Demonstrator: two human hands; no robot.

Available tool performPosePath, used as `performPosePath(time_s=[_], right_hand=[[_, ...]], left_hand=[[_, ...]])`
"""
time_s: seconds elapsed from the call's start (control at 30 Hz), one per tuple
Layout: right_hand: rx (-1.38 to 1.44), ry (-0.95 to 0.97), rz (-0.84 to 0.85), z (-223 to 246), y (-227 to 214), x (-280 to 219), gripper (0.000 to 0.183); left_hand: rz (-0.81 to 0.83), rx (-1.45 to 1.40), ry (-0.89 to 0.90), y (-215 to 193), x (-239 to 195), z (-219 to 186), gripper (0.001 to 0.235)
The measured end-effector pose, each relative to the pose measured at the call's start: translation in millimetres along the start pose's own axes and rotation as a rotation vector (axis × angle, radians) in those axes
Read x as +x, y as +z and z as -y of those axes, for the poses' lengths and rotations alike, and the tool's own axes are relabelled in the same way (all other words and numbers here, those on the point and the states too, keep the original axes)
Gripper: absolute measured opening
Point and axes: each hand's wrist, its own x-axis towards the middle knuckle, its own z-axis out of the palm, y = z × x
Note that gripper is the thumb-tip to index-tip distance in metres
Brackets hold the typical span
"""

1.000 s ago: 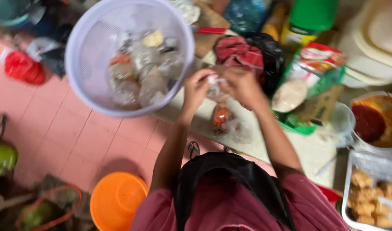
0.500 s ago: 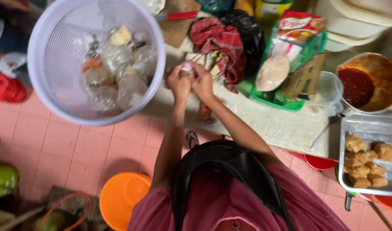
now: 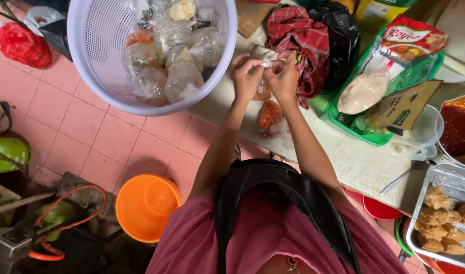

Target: Bagging soup and food items for takeout orders.

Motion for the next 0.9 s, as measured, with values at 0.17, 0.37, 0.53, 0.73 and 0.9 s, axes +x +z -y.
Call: performPosePath(time_s=[0.17, 0.37, 0.53, 0.73, 0.9], right_hand=[[0.002, 0.018, 0.081, -17.6, 2.2, 18.1, 0.046], [0.354, 0.093, 0.315, -32.8, -0.6, 32.5, 0.039], [-0.046, -0.324, 0.089, -29.9, 0.8, 34.3, 0.005], [-0.827, -0.537, 0.156, -1.1, -6.1, 0.7, 0.034], [-1.112, -0.707, -0.069, -5.9, 7.0, -3.9, 0.024]], left_hand=[[0.056, -0.120, -0.169, 7.8, -12.2, 29.5, 0.013], [0.226, -0.402, -0.271, 0.3, -5.9, 39.8, 0.010], [0.417, -0.718, -0.581, -4.7, 2.4, 46.2, 0.018], [0.201, 0.335, -0.235, 6.1, 4.2, -6.9, 0.034], [0.189, 0.230, -0.339, 32.2, -2.2, 0.8, 0.022]])
